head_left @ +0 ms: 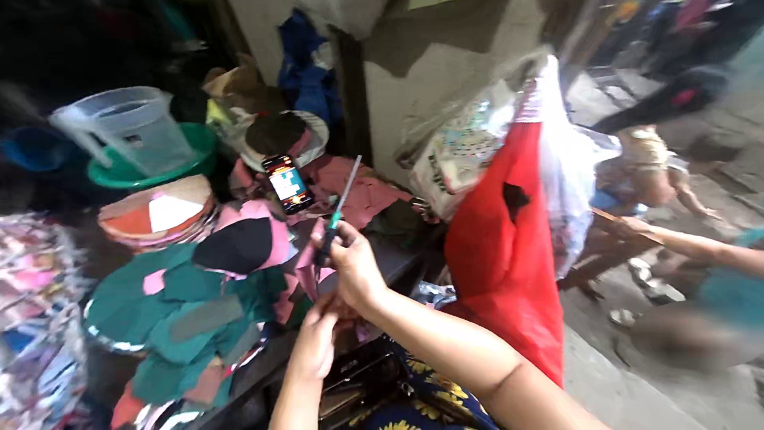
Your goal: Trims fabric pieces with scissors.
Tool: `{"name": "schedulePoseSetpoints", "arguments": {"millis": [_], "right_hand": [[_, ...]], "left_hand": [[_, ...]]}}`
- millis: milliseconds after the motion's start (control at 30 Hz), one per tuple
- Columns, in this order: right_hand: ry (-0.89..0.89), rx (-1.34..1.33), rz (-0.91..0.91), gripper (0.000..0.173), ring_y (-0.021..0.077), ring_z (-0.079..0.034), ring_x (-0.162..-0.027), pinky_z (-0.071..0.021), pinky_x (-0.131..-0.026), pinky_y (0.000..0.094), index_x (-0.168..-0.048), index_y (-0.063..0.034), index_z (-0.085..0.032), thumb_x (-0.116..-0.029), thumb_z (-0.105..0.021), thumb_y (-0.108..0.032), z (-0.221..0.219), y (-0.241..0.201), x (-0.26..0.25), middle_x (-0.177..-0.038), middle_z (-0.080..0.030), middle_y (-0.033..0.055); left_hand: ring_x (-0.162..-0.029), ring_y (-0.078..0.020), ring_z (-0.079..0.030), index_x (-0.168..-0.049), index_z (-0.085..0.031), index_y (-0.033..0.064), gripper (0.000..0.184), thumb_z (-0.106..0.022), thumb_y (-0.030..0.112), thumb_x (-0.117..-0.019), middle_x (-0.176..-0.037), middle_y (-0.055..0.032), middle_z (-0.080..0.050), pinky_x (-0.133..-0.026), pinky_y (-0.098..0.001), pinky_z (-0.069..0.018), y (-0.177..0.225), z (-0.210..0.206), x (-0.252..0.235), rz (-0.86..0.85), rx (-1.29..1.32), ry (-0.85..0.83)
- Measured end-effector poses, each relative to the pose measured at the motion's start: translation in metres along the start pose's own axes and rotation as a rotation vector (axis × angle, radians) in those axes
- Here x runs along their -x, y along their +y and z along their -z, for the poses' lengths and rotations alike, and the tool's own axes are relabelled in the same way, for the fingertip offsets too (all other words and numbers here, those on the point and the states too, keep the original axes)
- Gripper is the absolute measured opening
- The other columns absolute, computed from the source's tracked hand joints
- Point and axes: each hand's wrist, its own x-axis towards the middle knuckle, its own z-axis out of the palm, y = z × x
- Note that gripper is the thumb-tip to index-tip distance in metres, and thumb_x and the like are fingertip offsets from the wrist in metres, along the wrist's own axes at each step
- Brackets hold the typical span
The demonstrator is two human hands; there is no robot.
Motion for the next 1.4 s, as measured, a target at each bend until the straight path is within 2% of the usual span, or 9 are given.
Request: {"name": "schedulePoseSetpoints", "arguments": {"millis": [133,367,600,733,833,933,1000,1200,1400], "right_hand": [[0.001,-0.016,-0.013,0.022,0.0061,-0.065,-0.07,-0.0559,-0.064,0.022,-0.118,0.0038,-0.057,-0.0966,-0.06,0.004,0.01,0.019,0.026,-0.083,-0.067,0.0032],[-0.031,0.002,-0.015,0.022,0.0028,-0.067,-0.074,-0.0564,-0.068,0.0193,-0.114,0.001,-0.059,-0.0926,-0.063,0.005,0.034,0.041,0.067,-0.085,-0.071,-0.0005],[-0.11,-0.003,0.139,0.026,0.0005,-0.069,-0.081,-0.0577,-0.074,0.0183,-0.111,-0.0015,-0.061,-0.0871,-0.065,0.008,0.043,0.047,0.085,-0.089,-0.073,-0.0039],[-0.24,0.113,-0.006,0.027,0.0012,-0.069,-0.081,-0.0581,-0.075,0.02,-0.114,-0.0018,-0.06,-0.0885,-0.066,0.004,0.058,0.04,0.089,-0.089,-0.073,-0.0056],[-0.365,0.22,-0.058,0.027,0.003,-0.071,-0.083,-0.0595,-0.077,0.0221,-0.117,-0.0031,-0.06,-0.0908,-0.066,0.001,0.077,0.041,0.091,-0.091,-0.074,-0.0059],[-0.417,0.314,-0.059,0.026,0.0013,-0.069,-0.078,-0.0587,-0.072,0.0207,-0.117,-0.0049,-0.059,-0.0913,-0.065,-0.002,0.098,0.045,0.089,-0.088,-0.072,-0.0083],[-0.48,0.409,-0.049,0.026,-0.0015,-0.067,-0.075,-0.0575,-0.07,0.0183,-0.117,-0.0045,-0.059,-0.0926,-0.066,-0.007,0.113,0.042,0.087,-0.088,-0.07,-0.0098],[-0.799,0.813,0.117,0.076,0.0071,-0.062,-0.098,-0.0526,-0.087,0.0246,-0.135,0.0032,-0.056,-0.0917,-0.061,-0.059,0.149,0.029,0.075,-0.109,-0.067,0.0105],[-0.85,0.822,0.166,0.072,0.0071,-0.061,-0.096,-0.0508,-0.088,0.0231,-0.132,0.0011,-0.06,-0.0907,-0.063,-0.058,0.159,0.023,0.069,-0.102,-0.067,0.0079]], "left_hand": [[-0.086,-0.0116,-0.069,-0.111,-0.059,0.0089,0.038,-0.023,0.021,-0.1095,-0.095,-0.0025,-0.071,-0.077,-0.0296,-0.0583,-0.002,-0.002,-0.014,0.112,0.567,0.085],[-0.077,-0.024,-0.071,-0.103,-0.062,0.0076,0.066,-0.008,0.044,-0.1078,-0.089,-0.0142,-0.071,-0.065,-0.0385,-0.0607,0.001,0.01,-0.01,0.02,0.991,0.171],[-0.1,-0.0286,-0.07,-0.113,-0.063,0.0094,0.062,-0.012,0.044,-0.1082,-0.107,-0.0149,-0.071,-0.082,-0.0483,-0.0595,0.008,0.016,0.011,-0.024,1.055,0.255],[-0.125,-0.0334,-0.062,-0.129,-0.064,0.0091,0.066,-0.02,0.052,-0.1052,-0.132,-0.018,-0.065,-0.101,-0.0523,-0.0528,-0.003,0.042,0.009,-0.205,1.091,-0.088],[-0.105,-0.0278,-0.072,-0.112,-0.071,0.0138,0.067,-0.019,0.056,-0.104,-0.111,-0.0131,-0.074,-0.084,-0.0482,-0.0611,0.001,0.048,0.01,-0.223,1.068,0.002],[-0.133,-0.0386,-0.055,-0.145,-0.054,0.01,0.074,-0.027,0.063,-0.1013,-0.142,-0.0207,-0.058,-0.107,-0.0565,-0.0478,-0.01,0.059,0.005,-0.229,1.064,-0.285],[-0.137,-0.0447,-0.049,-0.145,-0.052,0.0083,0.077,-0.036,0.066,-0.0978,-0.145,-0.0254,-0.054,-0.11,-0.0612,-0.0426,-0.011,0.059,0.004,-0.17,1.059,-0.366],[-0.126,-0.0409,-0.06,-0.132,-0.065,0.0099,0.076,-0.055,0.07,-0.0874,-0.134,-0.0233,-0.063,-0.101,-0.0568,-0.0521,-0.007,0.067,0.016,0.012,0.981,-0.417],[-0.125,-0.0343,-0.062,-0.134,-0.064,0.0098,0.068,-0.051,0.063,-0.0935,-0.138,-0.0187,-0.062,-0.098,-0.0517,-0.0553,-0.001,0.068,0.019,-0.003,0.951,-0.348]]}}
